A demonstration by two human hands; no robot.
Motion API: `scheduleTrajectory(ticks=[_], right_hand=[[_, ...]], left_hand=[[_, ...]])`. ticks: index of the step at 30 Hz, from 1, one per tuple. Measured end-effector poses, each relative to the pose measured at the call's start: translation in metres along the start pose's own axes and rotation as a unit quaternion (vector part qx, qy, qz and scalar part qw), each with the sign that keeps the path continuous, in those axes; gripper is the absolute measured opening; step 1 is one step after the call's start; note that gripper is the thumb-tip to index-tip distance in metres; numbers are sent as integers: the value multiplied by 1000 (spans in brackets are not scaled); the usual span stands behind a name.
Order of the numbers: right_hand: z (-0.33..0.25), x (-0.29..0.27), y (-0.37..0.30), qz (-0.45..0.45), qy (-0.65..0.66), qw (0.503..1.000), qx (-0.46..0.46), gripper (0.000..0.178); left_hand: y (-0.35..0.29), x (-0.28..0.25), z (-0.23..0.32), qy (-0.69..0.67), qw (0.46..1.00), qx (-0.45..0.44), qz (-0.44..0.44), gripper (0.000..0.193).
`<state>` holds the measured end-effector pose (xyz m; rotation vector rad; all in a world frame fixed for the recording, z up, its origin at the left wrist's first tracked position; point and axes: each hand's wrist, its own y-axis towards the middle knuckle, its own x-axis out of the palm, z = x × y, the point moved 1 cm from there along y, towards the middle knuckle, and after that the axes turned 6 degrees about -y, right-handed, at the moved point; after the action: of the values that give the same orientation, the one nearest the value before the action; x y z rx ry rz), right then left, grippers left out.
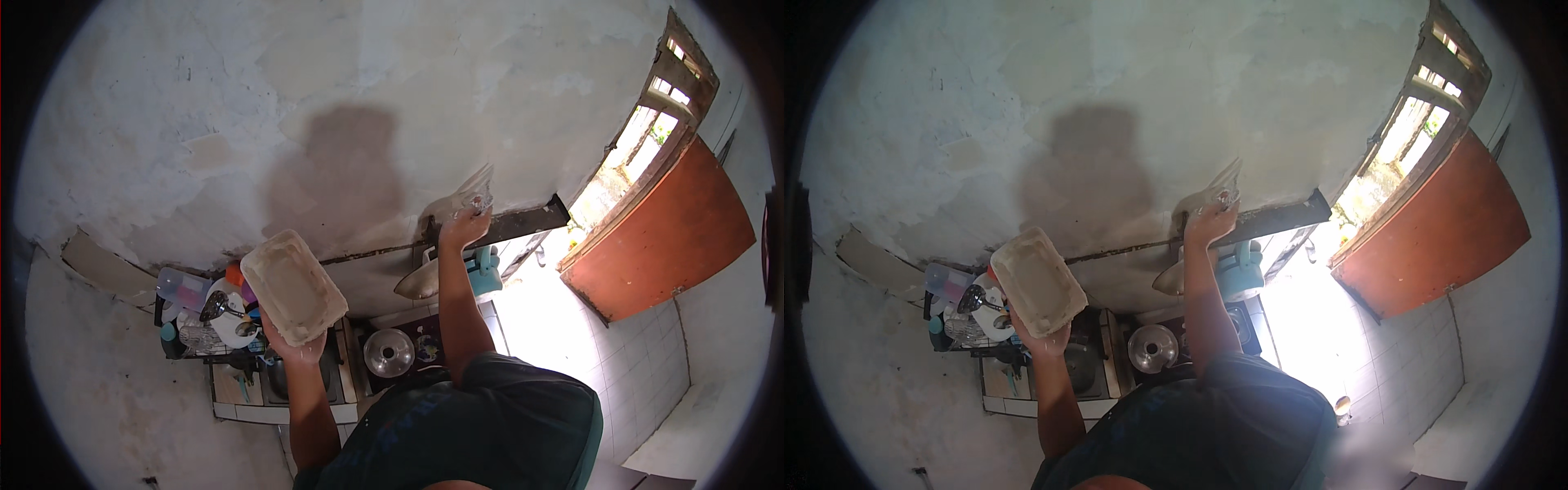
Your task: Apply wall filler or putty to a damaged wall using a spatula.
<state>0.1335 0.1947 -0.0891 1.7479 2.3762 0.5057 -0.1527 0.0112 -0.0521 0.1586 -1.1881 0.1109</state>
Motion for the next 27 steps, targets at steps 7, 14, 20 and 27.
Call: scheduleTrajectory(ticks=[7, 14, 20, 27], right_hand=[[46, 51, -77, -28, -85, 996, 20, 25], [-39, 29, -145, -250, 78, 947, -187, 16], [15, -2, -64, -182, -71, 979, -62, 25], [46, -32, 62, 3, -18, 999, -45, 29]], left_hand=[[-4, -5, 6, -49, 997, -53, -39, 54], [8, -5, 5, -20, 999, -29, 15, 56], [15, 2, -10, -37, 998, -45, -9, 55], [12, -2, -21, -9, 999, -36, 4, 58]])
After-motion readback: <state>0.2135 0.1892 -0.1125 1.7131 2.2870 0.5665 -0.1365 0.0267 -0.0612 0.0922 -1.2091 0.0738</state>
